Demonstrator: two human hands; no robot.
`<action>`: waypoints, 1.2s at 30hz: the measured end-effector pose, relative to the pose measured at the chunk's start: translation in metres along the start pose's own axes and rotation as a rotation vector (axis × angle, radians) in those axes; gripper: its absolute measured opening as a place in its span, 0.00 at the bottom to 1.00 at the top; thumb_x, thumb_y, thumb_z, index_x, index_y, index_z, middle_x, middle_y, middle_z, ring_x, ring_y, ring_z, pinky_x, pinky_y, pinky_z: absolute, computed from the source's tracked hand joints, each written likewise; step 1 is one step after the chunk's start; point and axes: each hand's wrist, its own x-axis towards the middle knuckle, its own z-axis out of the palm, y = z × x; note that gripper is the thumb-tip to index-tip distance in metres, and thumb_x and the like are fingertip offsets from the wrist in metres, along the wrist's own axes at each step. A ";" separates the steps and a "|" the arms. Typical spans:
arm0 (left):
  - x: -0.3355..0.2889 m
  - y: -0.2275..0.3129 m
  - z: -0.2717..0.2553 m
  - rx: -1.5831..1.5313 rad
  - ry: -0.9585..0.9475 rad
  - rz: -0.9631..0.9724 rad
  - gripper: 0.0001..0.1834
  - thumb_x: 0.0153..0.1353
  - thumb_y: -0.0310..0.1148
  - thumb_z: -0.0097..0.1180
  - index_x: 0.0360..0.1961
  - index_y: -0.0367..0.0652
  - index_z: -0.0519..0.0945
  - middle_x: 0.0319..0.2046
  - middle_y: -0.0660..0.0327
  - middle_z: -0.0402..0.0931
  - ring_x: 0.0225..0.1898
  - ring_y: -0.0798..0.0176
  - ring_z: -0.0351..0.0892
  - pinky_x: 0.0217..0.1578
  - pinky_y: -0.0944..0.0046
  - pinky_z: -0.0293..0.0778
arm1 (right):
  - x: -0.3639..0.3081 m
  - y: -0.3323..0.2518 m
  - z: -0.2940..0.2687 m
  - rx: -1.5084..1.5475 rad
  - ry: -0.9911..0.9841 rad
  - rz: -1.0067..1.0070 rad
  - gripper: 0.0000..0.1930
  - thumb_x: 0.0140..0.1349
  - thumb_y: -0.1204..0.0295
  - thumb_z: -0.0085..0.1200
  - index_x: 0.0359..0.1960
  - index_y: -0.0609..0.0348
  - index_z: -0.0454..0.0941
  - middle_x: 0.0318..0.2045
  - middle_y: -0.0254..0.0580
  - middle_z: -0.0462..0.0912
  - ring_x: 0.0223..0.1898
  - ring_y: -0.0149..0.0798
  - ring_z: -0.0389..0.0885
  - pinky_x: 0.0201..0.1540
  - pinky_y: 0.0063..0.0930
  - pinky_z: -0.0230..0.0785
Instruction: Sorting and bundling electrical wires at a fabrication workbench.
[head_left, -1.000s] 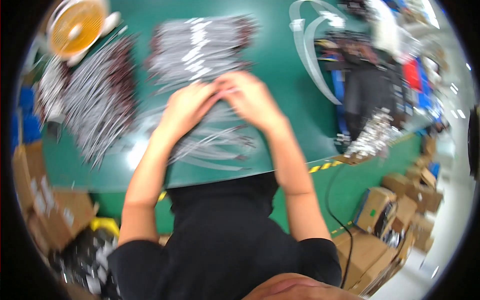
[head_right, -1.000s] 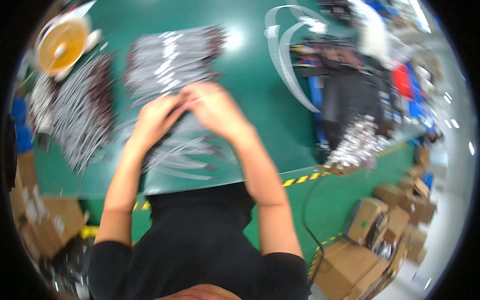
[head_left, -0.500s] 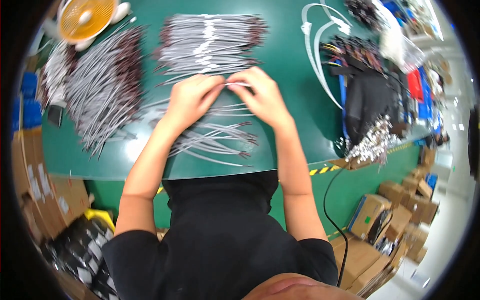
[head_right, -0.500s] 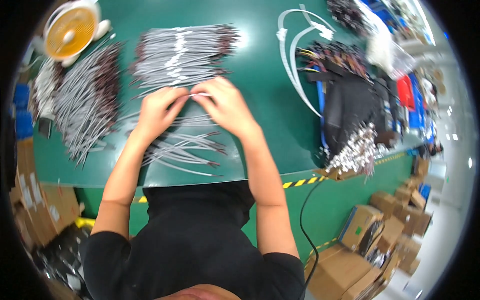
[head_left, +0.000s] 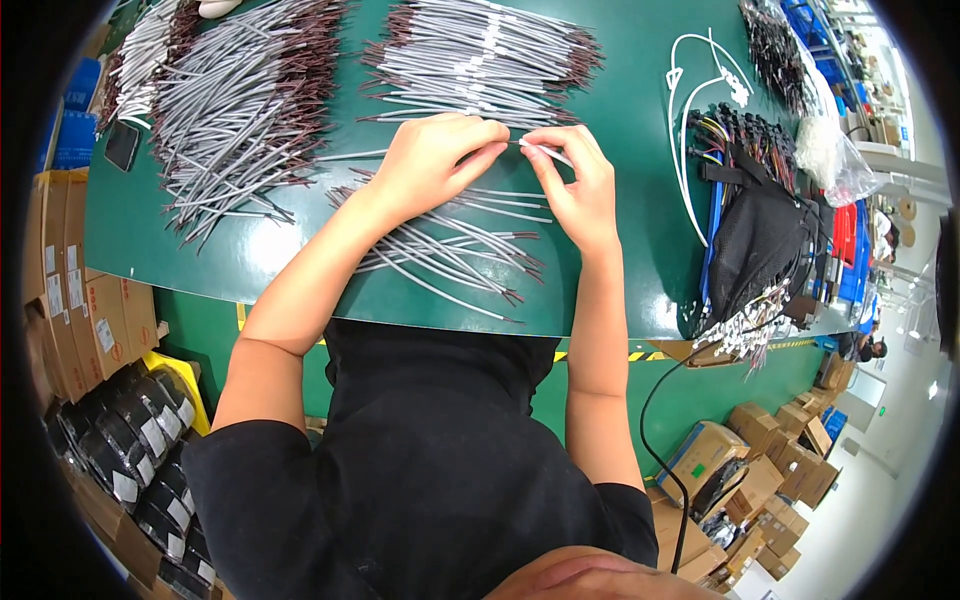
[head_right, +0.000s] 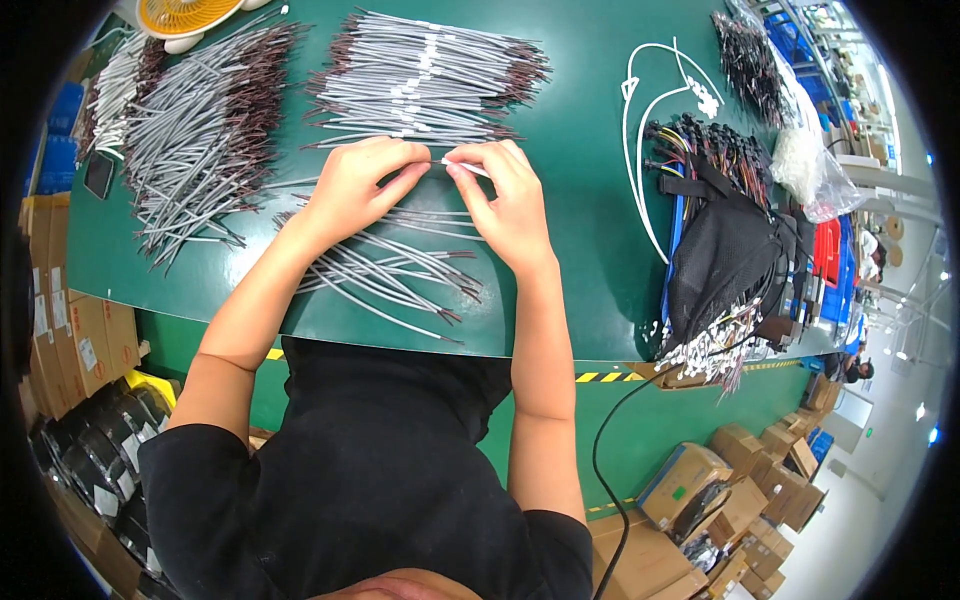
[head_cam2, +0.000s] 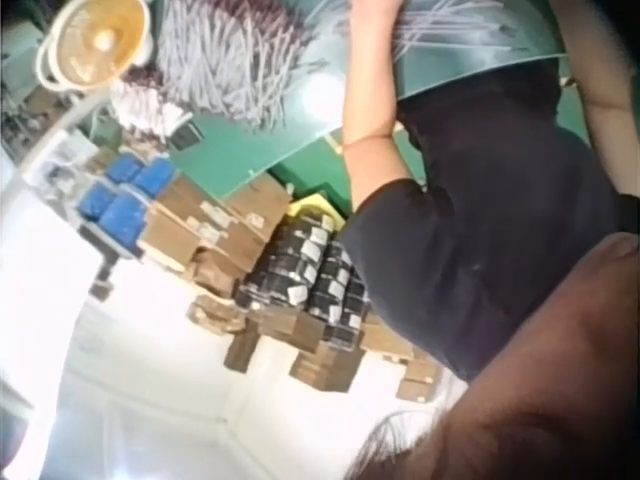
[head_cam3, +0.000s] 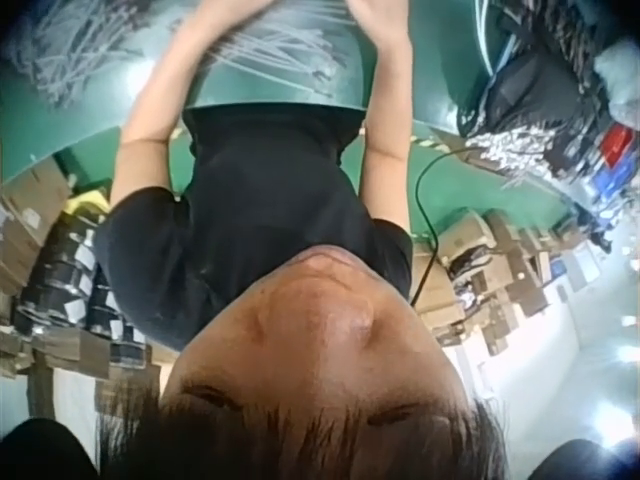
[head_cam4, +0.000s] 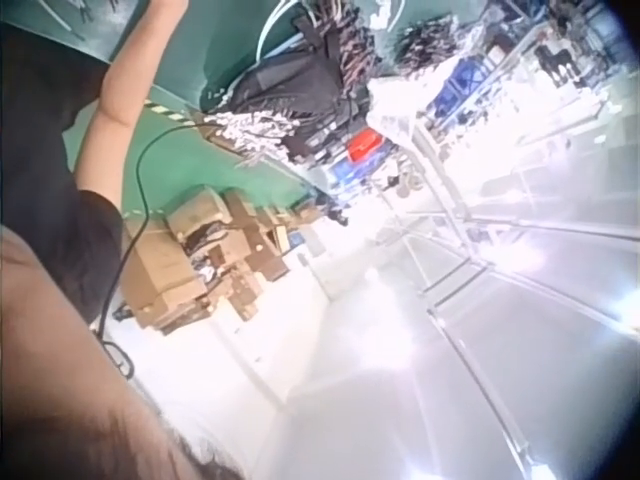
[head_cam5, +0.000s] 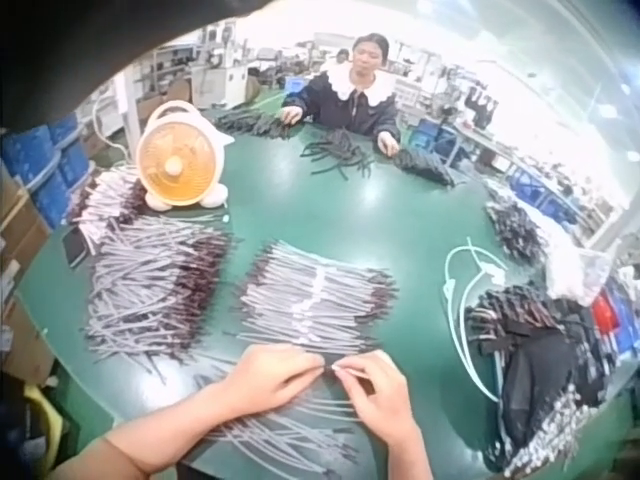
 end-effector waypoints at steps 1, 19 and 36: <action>0.000 -0.001 0.001 -0.010 0.014 0.002 0.07 0.65 0.33 0.65 0.43 0.46 0.85 0.33 0.59 0.85 0.34 0.53 0.86 0.34 0.56 0.80 | 0.000 0.000 -0.001 -0.001 0.010 0.005 0.06 0.64 0.77 0.66 0.42 0.60 0.85 0.39 0.40 0.88 0.42 0.42 0.83 0.47 0.34 0.77; 0.000 -0.004 0.003 -0.060 -0.018 -0.002 0.05 0.66 0.32 0.64 0.40 0.44 0.81 0.31 0.59 0.81 0.33 0.52 0.83 0.34 0.55 0.78 | -0.002 0.001 0.004 0.067 0.016 0.063 0.06 0.65 0.78 0.65 0.42 0.61 0.84 0.40 0.40 0.88 0.44 0.41 0.83 0.48 0.33 0.78; -0.001 -0.003 0.003 -0.002 -0.012 0.014 0.06 0.65 0.32 0.64 0.40 0.44 0.82 0.30 0.60 0.78 0.34 0.53 0.82 0.35 0.56 0.78 | 0.000 0.007 0.001 -0.135 -0.015 -0.079 0.04 0.65 0.73 0.65 0.40 0.56 0.85 0.37 0.34 0.89 0.35 0.37 0.81 0.44 0.32 0.69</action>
